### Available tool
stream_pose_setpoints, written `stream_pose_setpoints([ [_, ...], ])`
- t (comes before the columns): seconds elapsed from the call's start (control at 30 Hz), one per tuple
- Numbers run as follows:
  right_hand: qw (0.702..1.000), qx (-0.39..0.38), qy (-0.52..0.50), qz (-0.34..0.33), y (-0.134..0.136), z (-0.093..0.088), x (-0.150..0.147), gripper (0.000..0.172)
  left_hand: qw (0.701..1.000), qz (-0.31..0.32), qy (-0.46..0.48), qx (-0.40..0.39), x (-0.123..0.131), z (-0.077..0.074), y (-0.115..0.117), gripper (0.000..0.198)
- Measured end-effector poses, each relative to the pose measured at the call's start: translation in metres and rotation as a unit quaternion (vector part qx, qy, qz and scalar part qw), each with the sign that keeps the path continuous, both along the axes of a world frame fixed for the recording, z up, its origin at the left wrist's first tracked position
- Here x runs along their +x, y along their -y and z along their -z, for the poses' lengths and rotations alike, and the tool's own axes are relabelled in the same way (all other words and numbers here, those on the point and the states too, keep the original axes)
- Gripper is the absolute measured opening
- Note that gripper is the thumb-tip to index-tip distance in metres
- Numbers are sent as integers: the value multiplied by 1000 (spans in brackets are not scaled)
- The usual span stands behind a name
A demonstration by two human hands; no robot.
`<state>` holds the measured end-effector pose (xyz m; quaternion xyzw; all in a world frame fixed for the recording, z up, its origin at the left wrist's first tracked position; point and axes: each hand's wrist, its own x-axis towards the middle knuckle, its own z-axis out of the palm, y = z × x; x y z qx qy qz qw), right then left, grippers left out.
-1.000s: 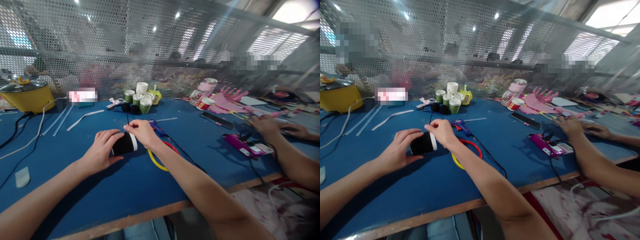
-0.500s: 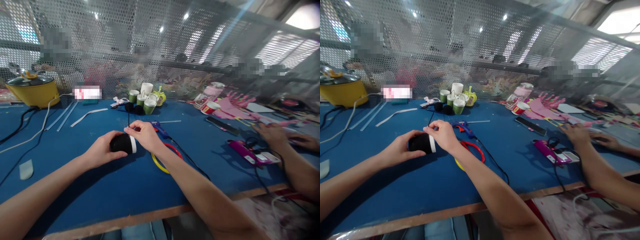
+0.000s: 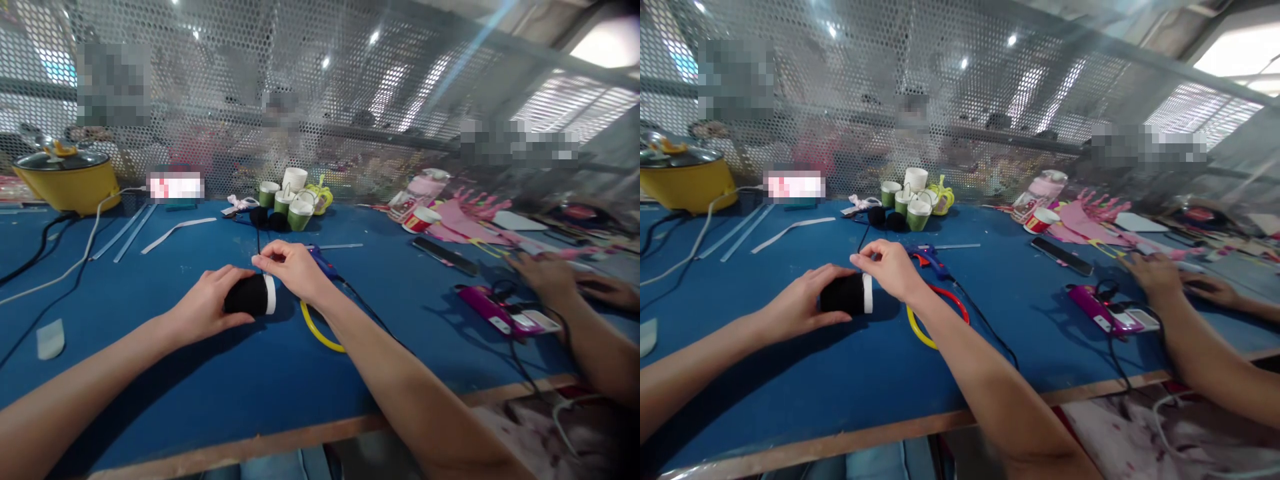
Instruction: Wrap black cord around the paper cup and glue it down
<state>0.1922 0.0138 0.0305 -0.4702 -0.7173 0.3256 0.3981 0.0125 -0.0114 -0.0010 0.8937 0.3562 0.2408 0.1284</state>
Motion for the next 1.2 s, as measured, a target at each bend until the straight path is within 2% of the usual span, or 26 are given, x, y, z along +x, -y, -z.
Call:
stream_pose_setpoints([
  [0.23, 995, -70, -52, -44, -4, 2, -4, 22, 997, 35, -21, 72, 2, 2, 3, 61],
  [0.3, 995, -79, -38, -51, -9, 6, -7, 21, 995, 35, -36, 87, 2, 2, 4, 70],
  [0.4, 996, -75, 18, -42, -18, 6, -6, 23, 993, 36, -44, 106, 1, 2, 3, 64],
  [0.47, 996, -69, 56, -15, -24, -1, 2, 27, 993, 34, -44, 106, 2, 2, 3, 56],
  [0.57, 991, -35, 112, 65, -33, -18, 31, 30, 996, 30, -33, 83, 2, 4, 3, 53],
  [0.63, 966, 19, 205, 156, -38, -26, 57, 29, 997, 26, -20, 69, 2, 4, 3, 52],
  [0.67, 956, 25, 229, 179, -40, -27, 69, 23, 998, 24, -15, 63, 2, 4, 3, 52],
  [0.73, 943, 13, 264, 199, -43, -20, 90, 14, 998, 23, -10, 54, 2, 4, 2, 52],
  [0.8, 934, -16, 294, 204, -46, -6, 103, 22, 999, 26, -8, 47, 2, 4, 3, 53],
  [0.87, 928, -41, 310, 203, -47, 11, 106, 25, 999, 23, -8, 47, 1, 4, 3, 54],
  [0.97, 924, -53, 308, 218, -47, 28, 101, 18, 999, 9, -12, 51, 1, 5, 4, 55],
  [1.07, 923, -60, 287, 249, -42, 29, 97, 9, 998, 3, -15, 57, 1, 6, 4, 55],
  [1.2, 936, -64, 239, 250, -26, 12, 96, 27, 998, 20, -14, 49, 0, 5, 2, 54],
])
